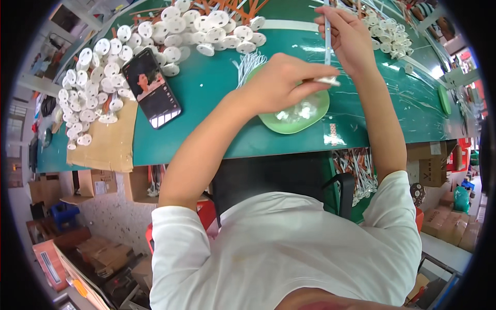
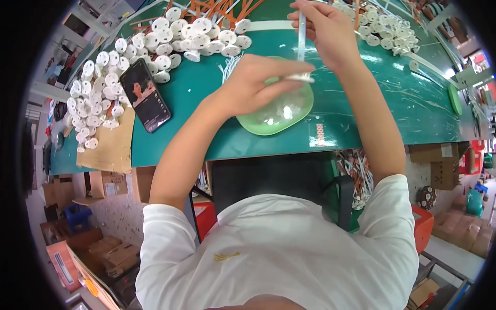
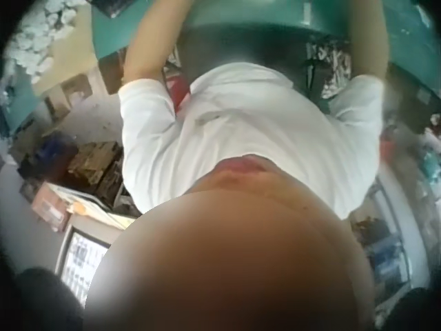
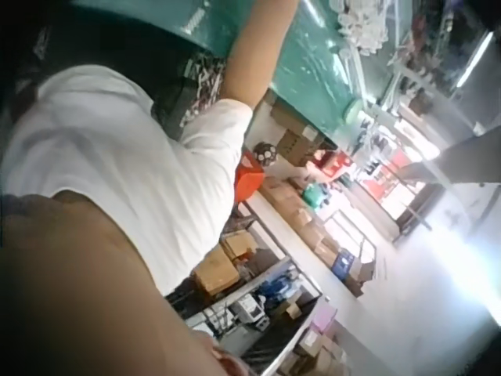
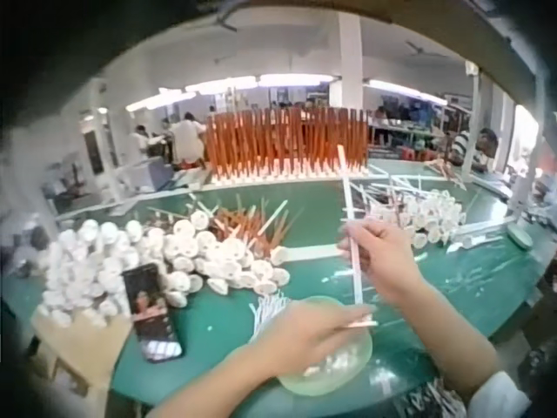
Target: The worker bundles together light components and rods using plastic zip ties and places them into a storage box.
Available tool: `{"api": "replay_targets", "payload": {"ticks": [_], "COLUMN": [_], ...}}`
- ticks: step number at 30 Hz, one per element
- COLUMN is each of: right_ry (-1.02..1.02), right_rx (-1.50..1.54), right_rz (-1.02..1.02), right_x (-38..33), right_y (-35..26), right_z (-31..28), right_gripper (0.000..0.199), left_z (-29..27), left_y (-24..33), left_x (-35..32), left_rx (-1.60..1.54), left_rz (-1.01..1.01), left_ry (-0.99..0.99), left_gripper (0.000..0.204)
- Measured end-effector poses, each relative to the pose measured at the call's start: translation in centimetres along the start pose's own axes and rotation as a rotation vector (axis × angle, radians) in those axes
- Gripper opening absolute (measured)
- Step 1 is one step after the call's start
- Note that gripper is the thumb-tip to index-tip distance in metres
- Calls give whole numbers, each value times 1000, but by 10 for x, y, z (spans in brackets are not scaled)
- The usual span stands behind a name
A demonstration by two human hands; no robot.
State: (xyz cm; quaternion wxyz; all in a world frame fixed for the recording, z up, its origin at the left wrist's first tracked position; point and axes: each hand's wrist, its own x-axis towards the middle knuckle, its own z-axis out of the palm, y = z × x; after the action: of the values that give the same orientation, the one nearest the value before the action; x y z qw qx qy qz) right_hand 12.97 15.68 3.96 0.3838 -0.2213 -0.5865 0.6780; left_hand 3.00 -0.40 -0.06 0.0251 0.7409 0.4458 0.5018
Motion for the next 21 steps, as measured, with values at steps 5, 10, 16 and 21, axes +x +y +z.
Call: {"api": "replay_targets", "payload": {"ticks": [5,10,16,21], "right_ry": [75,-192,-152,-240], "right_rx": [-151,-538,-591,-707], "right_rz": [-299,-498,-417,-619], "right_x": [-18,-50,-46,-44], "right_y": [31,29,33,25], "right_z": [-8,9,-1,-9], "right_gripper": [25,18,17,14], "left_z": [-5,-5,-11,-5], "left_y": [-9,-18,-18,-21], "left_x": [-3,-9,-8,-5], "left_rx": [-168,-22,253,205], "left_rz": [-280,-339,-310,-173], "left_ry": [174,369,209,233], "left_gripper": [30,31,31,21]}}
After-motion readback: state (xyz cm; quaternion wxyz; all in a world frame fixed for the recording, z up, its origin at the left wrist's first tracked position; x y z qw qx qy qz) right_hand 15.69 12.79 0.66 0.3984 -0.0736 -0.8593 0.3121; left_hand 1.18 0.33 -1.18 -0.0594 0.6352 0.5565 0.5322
